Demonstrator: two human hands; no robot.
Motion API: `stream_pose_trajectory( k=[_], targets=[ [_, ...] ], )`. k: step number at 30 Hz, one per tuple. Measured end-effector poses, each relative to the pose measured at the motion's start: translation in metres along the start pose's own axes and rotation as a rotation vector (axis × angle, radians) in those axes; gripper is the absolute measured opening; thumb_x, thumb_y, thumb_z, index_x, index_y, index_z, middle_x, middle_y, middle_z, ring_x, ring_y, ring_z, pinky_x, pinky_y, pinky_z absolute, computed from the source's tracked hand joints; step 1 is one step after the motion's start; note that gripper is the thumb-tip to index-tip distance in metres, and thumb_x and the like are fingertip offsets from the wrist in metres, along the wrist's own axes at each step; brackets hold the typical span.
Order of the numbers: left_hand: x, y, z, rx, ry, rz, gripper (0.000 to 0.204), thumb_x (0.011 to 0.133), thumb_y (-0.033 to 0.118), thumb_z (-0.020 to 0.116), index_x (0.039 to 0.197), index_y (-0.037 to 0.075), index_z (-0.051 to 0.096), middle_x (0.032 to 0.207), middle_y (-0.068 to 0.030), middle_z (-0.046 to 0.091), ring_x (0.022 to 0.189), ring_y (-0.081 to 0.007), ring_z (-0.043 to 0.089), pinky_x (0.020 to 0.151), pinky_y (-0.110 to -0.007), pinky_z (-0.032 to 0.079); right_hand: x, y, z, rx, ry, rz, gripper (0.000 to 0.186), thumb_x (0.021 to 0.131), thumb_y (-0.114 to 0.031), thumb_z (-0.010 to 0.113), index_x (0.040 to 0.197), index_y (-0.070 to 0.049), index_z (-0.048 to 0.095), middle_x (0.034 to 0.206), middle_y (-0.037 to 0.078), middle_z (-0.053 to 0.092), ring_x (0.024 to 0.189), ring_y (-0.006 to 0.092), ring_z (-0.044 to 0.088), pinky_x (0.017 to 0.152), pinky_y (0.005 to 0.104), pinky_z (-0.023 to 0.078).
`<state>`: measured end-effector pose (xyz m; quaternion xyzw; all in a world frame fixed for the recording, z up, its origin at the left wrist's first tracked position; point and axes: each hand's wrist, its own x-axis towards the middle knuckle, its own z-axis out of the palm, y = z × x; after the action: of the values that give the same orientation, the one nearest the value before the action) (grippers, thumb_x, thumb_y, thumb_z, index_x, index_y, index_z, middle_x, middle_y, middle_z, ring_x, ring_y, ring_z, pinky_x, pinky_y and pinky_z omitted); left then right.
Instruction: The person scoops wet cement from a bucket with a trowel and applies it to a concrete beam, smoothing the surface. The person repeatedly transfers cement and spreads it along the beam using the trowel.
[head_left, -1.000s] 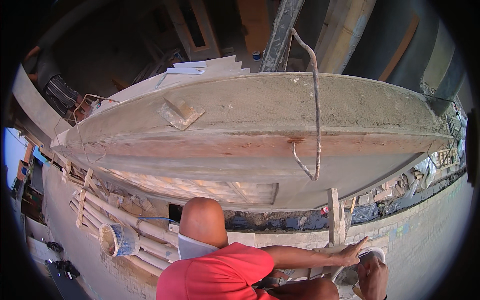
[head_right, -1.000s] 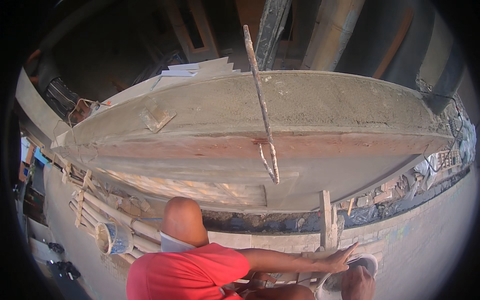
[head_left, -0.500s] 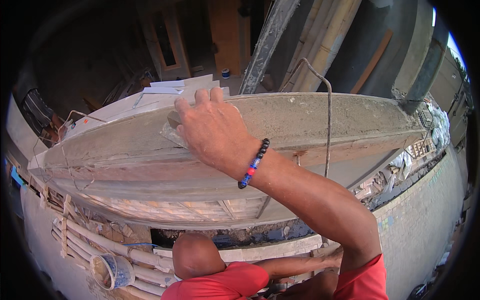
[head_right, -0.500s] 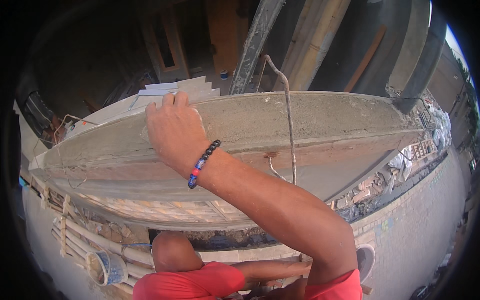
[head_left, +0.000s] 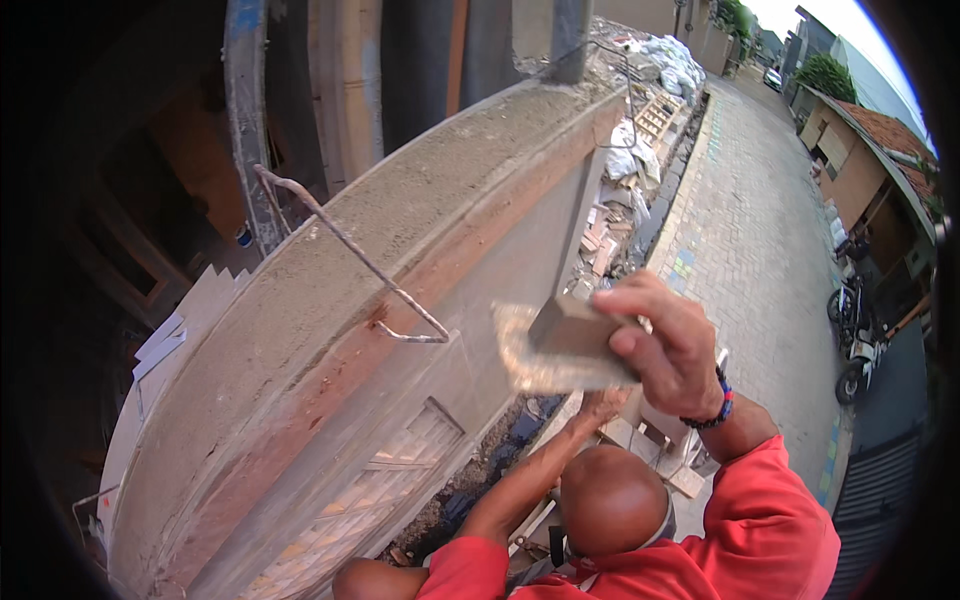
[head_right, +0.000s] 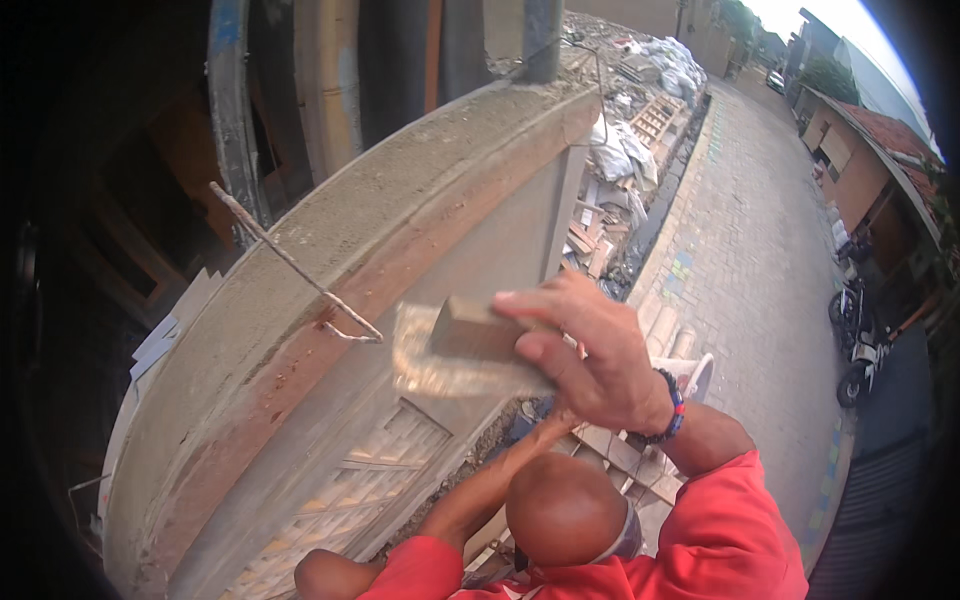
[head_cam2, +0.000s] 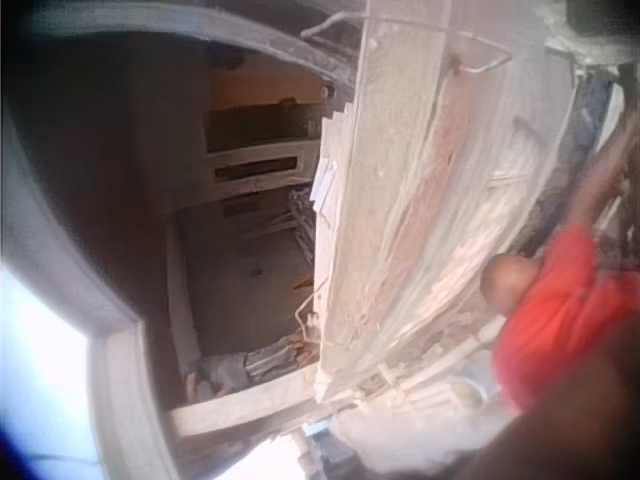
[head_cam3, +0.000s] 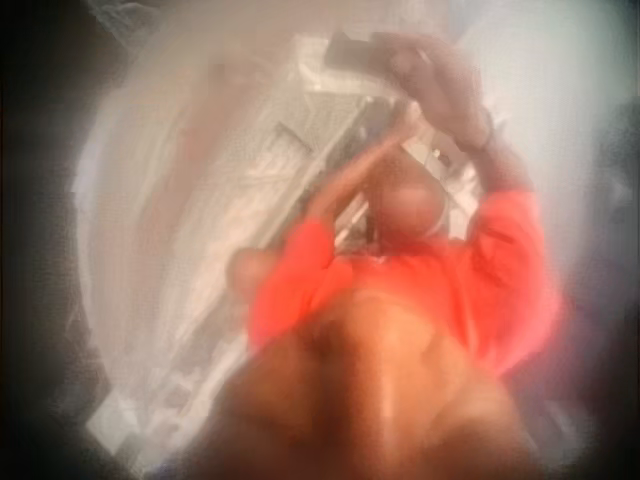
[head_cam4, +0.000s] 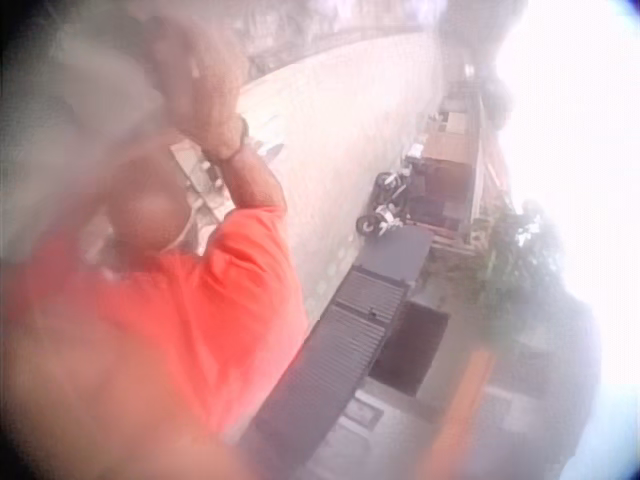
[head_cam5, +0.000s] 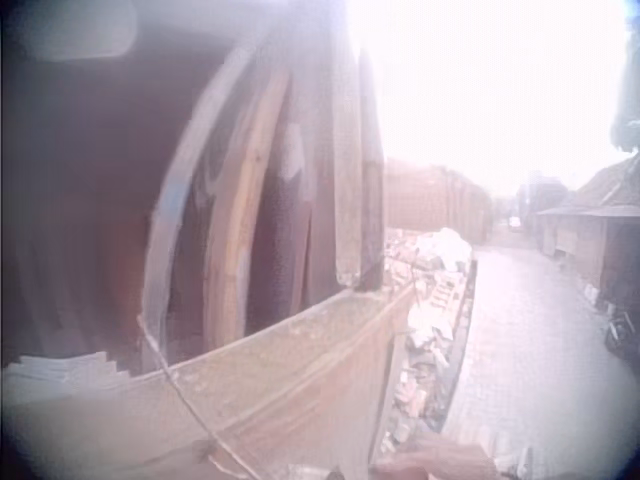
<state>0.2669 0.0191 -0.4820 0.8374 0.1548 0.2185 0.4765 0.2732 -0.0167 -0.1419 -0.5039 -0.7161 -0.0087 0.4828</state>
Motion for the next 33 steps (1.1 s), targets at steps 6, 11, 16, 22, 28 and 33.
stream_pose_trajectory(
  k=[6, 11, 16, 22, 28, 33],
  targets=[
    [0.032, 0.041, 0.033, -0.162, 0.13, 0.071, 0.105, 0.088, 0.06, 0.06, 0.156, 0.0, 0.006, 0.155, -0.0366, 0.011, 0.144, -0.0504, 0.016, 0.117, -0.058, 0.014, -0.362, 0.129, -0.138, -0.102, 1.419, 1.01, 0.034, 0.104, -0.011, 0.036, 0.135, -0.004, 0.045, 0.109, 0.009, 0.066, 0.089, 0.0126, 0.065, 0.072, 0.0281, 0.054],
    [0.026, 0.088, 0.067, -0.198, -0.187, 0.175, 0.099, 0.084, 0.061, 0.065, 0.154, 0.003, 0.026, 0.157, -0.0314, 0.011, 0.143, -0.0549, 0.011, 0.116, -0.059, 0.013, -0.415, 0.158, -0.067, -0.074, 1.474, 1.252, 0.035, 0.103, -0.01, 0.042, 0.136, -0.004, 0.049, 0.111, 0.01, 0.064, 0.092, 0.0131, 0.063, 0.077, 0.0284, 0.053],
    [0.028, 0.09, 0.078, 0.053, -0.326, 0.025, 0.079, 0.085, 0.036, 0.068, 0.148, 0.001, 0.036, 0.15, -0.0332, 0.029, 0.139, -0.0514, 0.026, 0.114, -0.055, 0.024, -0.366, 0.165, -0.103, -0.094, 1.333, 1.184, 0.041, 0.102, -0.009, 0.046, 0.142, -0.003, 0.047, 0.113, 0.009, 0.064, 0.096, 0.0127, 0.061, 0.084, 0.0296, 0.051],
    [0.06, 0.059, 0.047, -0.142, -0.118, -0.147, 0.043, 0.085, 0.009, 0.053, 0.125, -0.005, 0.049, 0.1, -0.0295, 0.064, 0.092, -0.047, 0.064, 0.082, -0.052, 0.049, -0.348, 0.124, -0.167, -0.279, 0.574, 1.332, 0.04, 0.1, -0.018, 0.054, 0.138, -0.004, 0.055, 0.112, 0.004, 0.063, 0.098, 0.0107, 0.058, 0.089, 0.0265, 0.046],
    [0.072, 0.042, 0.051, -0.185, 0.116, 0.034, 0.053, 0.092, 0.007, 0.046, 0.144, -0.001, 0.04, 0.121, -0.0311, 0.058, 0.113, -0.0464, 0.057, 0.096, -0.049, 0.046, -0.355, 0.126, -0.136, 0.017, 0.86, 1.19, 0.039, 0.103, -0.025, 0.052, 0.135, -0.004, 0.054, 0.106, 0.008, 0.066, 0.095, 0.0143, 0.063, 0.082, 0.0296, 0.053],
    [0.076, 0.053, 0.043, -0.206, -0.049, -0.182, 0.061, 0.085, -0.004, 0.05, 0.145, 0.002, 0.042, 0.136, -0.027, 0.054, 0.126, -0.039, 0.054, 0.106, -0.042, 0.043, -0.342, 0.138, -0.108, 0.154, 1.233, 1.006, 0.031, 0.104, -0.022, 0.047, 0.127, -0.002, 0.053, 0.098, 0.012, 0.067, 0.073, 0.0214, 0.067, 0.064, 0.0352, 0.059]
  ],
)
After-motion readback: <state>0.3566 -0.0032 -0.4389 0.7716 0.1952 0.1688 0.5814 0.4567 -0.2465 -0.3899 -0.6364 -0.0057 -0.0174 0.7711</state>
